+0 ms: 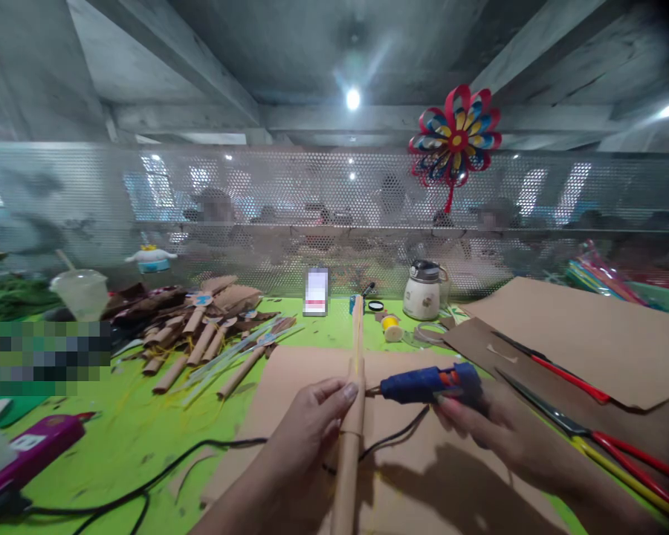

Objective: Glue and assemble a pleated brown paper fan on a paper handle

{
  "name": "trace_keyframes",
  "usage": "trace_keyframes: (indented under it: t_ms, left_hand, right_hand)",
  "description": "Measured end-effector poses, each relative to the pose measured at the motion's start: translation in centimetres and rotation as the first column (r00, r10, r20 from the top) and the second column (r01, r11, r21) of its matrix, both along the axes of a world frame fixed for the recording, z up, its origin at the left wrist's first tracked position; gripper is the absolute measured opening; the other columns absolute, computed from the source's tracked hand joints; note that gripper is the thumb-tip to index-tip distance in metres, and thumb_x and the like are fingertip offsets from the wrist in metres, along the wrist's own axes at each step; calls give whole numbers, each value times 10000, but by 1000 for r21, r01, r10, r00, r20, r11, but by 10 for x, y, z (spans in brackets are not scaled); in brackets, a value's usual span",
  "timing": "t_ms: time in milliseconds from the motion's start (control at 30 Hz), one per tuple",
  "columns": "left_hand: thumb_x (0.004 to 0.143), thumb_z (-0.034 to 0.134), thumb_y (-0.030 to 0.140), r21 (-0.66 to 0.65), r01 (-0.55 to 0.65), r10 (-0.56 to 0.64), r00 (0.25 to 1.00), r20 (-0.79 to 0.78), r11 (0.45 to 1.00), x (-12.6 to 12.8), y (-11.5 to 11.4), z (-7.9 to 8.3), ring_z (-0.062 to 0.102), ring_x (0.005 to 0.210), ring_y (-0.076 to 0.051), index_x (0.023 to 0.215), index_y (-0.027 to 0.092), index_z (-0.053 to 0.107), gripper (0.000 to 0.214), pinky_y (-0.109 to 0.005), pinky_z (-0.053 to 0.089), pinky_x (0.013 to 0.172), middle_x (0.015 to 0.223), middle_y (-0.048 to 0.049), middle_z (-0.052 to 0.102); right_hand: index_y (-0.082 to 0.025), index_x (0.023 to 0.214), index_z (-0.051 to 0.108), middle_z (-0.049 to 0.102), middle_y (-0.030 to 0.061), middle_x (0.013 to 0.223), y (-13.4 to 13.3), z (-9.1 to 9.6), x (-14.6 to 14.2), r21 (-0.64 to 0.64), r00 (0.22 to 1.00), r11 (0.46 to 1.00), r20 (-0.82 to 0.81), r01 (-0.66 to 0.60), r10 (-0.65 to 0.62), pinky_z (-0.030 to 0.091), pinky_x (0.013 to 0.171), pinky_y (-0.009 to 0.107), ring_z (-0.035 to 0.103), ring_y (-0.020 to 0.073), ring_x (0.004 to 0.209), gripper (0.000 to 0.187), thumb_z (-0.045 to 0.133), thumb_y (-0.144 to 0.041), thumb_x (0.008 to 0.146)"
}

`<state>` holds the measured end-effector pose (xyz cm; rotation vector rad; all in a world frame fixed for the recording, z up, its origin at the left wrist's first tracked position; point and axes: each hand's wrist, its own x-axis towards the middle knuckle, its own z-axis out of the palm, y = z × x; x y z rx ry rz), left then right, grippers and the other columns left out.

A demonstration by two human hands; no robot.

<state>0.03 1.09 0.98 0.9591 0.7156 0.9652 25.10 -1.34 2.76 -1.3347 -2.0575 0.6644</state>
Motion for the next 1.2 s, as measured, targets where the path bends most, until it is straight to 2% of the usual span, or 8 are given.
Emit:
trace_keyframes:
  t_ms: [200,333,500,667,800,933,1200]
  left_hand:
    - [757,696,374,31,-8,7,1000,22,999,-1,-1,3,571,561,-122,863,109,713,286,-226,433,568,694,-64,667]
    - [797,661,350,42,22,-23,999,25,999,-2,-3,5,595,618,-130,891,114,711,258,-217,438,591,733,-73,679]
    - [808,645,360,34,79,-80,997,16,996,-2,-4,6,615,662,-153,962,119,701,291,-259,476,679,798,-88,693]
    - [790,662,364,37,47,-48,998,28,998,0,-4,6,580,597,-135,911,118,706,277,-236,456,600,721,-67,668]
    - [801,659,336,63,22,-24,999,35,998,1,-3,5,510,540,-86,839,120,707,224,-182,387,525,650,-29,626]
    - [792,671,344,47,14,-15,1000,23,999,-1,0,5,521,583,-87,812,114,702,233,-176,403,564,671,-26,625]
    - [827,636,311,58,23,-24,1000,14,998,-1,-4,5,526,602,-77,831,136,700,186,-167,418,595,693,-9,623]
  right_hand:
    - [-171,765,547,508,23,715,-3,-1,0,-47,1000,999,-1,-5,5,390,571,276,486,151,640,407,404,-525,907]
    - [-174,751,550,518,33,721,-1,-1,0,26,1000,1000,-6,5,-5,402,580,286,493,163,661,390,402,-496,915]
    - [-173,753,546,513,36,689,1,0,-1,98,1000,995,-3,7,-7,396,552,288,480,162,633,388,374,-473,927]
    - [-177,724,540,533,40,691,-1,1,-3,172,1000,985,18,16,-19,405,558,288,487,165,644,355,404,-441,919]
    - [-179,734,547,541,26,677,-3,4,-3,150,1000,988,14,-22,20,397,541,265,487,146,616,309,436,-403,915]
    - [-181,749,549,539,15,670,-4,6,-3,104,998,993,-3,-61,61,397,530,247,489,132,600,294,447,-403,914]
    - [-189,729,526,516,19,643,0,2,-3,193,999,980,4,41,-43,397,512,268,476,144,573,320,416,-428,912]
